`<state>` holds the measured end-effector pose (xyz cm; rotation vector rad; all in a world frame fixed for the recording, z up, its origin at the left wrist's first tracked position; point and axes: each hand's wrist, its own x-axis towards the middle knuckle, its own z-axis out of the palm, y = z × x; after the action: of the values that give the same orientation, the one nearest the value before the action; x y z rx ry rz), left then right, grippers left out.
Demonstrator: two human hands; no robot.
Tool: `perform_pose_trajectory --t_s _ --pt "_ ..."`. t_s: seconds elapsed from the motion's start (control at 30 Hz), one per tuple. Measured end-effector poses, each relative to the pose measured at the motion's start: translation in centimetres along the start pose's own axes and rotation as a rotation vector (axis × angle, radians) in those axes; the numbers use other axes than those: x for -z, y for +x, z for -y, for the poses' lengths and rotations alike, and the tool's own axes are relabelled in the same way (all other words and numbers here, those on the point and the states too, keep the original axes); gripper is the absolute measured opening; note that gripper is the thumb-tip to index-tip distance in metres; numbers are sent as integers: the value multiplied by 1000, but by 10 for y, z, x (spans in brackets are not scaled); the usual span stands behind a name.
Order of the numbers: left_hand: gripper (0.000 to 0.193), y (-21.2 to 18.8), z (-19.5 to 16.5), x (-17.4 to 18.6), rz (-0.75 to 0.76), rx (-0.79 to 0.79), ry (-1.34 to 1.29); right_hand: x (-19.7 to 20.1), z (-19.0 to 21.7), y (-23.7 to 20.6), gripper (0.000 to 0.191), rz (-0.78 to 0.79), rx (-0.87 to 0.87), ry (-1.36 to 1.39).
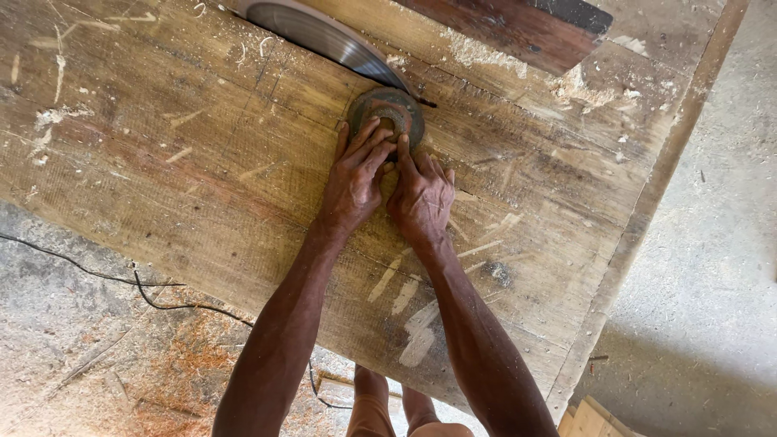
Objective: The person holds a curved metal blade against a rotating grinding wheel to sharpen its edge. Sparks are visible as the blade is pressed against the wheel. The person maintains steady pressure and adjusts the blade angle slightly during the process.
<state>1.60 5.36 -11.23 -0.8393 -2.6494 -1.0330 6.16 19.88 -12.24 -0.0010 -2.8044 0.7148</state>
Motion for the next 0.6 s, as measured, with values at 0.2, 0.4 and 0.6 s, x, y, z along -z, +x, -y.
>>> perform_pose_trajectory --t_s 0.2,0.4,0.6 --pt "35 2 2 -2 18 -11 -8 -4 -3 -5 45 4 -2 -29" --pt "34 2 7 -4 10 -21 -10 -7 -4 -4 46 -3 5 -43" --pt "34 3 5 -7 11 -9 14 -7 -5 -3 47 26 -26 -38"
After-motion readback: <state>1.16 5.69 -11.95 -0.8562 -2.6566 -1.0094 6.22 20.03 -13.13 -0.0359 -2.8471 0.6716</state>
